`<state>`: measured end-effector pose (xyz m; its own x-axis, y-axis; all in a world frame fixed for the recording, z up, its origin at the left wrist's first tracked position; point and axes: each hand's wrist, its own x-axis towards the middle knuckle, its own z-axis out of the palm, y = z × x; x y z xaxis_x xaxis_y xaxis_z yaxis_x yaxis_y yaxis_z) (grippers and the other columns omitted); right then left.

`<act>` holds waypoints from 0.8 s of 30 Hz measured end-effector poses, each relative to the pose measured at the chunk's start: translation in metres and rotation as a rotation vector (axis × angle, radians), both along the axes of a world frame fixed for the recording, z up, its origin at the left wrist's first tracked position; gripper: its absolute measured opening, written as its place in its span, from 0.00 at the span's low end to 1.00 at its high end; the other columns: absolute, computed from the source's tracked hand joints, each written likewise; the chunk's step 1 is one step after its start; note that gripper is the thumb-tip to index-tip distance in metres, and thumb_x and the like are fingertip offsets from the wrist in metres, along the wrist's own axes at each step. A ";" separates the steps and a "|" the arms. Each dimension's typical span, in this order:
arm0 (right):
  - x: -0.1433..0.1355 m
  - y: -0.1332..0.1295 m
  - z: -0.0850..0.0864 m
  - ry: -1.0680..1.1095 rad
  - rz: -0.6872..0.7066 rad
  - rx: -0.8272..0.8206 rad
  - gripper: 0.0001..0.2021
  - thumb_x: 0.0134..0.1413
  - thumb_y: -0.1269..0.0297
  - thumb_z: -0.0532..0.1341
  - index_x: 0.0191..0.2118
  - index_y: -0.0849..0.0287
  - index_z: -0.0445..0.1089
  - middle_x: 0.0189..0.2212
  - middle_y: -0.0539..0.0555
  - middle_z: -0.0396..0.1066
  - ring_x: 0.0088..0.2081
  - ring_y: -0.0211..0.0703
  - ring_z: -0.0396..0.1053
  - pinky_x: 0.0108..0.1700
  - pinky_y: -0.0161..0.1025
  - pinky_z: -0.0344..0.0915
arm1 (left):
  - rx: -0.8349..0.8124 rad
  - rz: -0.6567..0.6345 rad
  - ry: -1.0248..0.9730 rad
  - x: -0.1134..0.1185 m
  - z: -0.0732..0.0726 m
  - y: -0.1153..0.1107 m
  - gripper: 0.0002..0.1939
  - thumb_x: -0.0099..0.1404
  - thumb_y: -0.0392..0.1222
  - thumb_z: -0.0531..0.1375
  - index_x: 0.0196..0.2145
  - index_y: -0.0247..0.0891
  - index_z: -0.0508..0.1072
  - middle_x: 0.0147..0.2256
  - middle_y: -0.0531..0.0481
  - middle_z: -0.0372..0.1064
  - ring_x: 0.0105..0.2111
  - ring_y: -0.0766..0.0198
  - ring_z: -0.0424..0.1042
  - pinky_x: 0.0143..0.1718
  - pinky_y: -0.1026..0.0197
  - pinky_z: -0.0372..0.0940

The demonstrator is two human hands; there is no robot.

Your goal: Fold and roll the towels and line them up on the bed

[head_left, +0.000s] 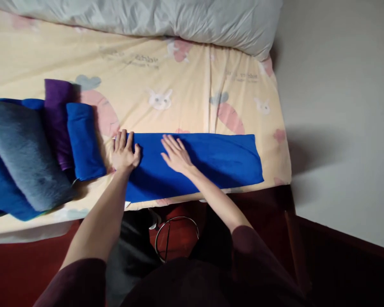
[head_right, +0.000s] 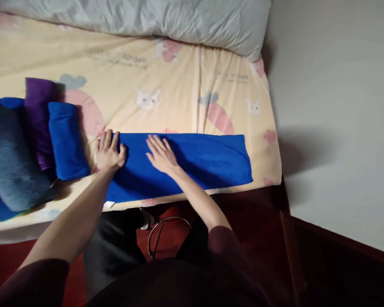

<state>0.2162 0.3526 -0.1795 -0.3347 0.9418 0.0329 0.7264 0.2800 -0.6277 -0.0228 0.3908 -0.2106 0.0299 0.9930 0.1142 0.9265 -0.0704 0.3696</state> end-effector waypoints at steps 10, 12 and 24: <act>0.196 -0.018 -0.007 -0.236 -0.205 -0.108 0.32 0.74 0.54 0.49 0.77 0.59 0.48 0.78 0.49 0.40 0.79 0.45 0.37 0.79 0.54 0.28 | -0.047 0.042 0.038 0.005 0.010 -0.006 0.36 0.73 0.61 0.39 0.75 0.56 0.52 0.75 0.72 0.32 0.76 0.66 0.40 0.77 0.53 0.36; 0.256 -0.025 -0.003 -0.275 -0.319 -0.133 0.32 0.75 0.55 0.47 0.77 0.60 0.46 0.78 0.50 0.40 0.79 0.45 0.37 0.79 0.55 0.28 | -0.026 0.025 0.011 0.005 0.012 -0.007 0.35 0.73 0.61 0.40 0.75 0.61 0.50 0.75 0.74 0.30 0.76 0.64 0.41 0.77 0.52 0.36; 0.355 -0.030 -0.008 -0.536 -0.532 -0.097 0.33 0.76 0.57 0.42 0.77 0.70 0.43 0.78 0.60 0.40 0.78 0.48 0.37 0.78 0.56 0.33 | 0.020 -0.064 -0.053 0.010 0.021 -0.005 0.37 0.76 0.57 0.43 0.75 0.37 0.56 0.76 0.45 0.42 0.75 0.46 0.45 0.75 0.39 0.39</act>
<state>0.5712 0.3228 -0.1874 0.2185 0.9709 -0.0978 0.9604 -0.2317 -0.1548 -0.0125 0.3862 -0.1896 0.0866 0.9867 0.1376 0.8991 -0.1369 0.4158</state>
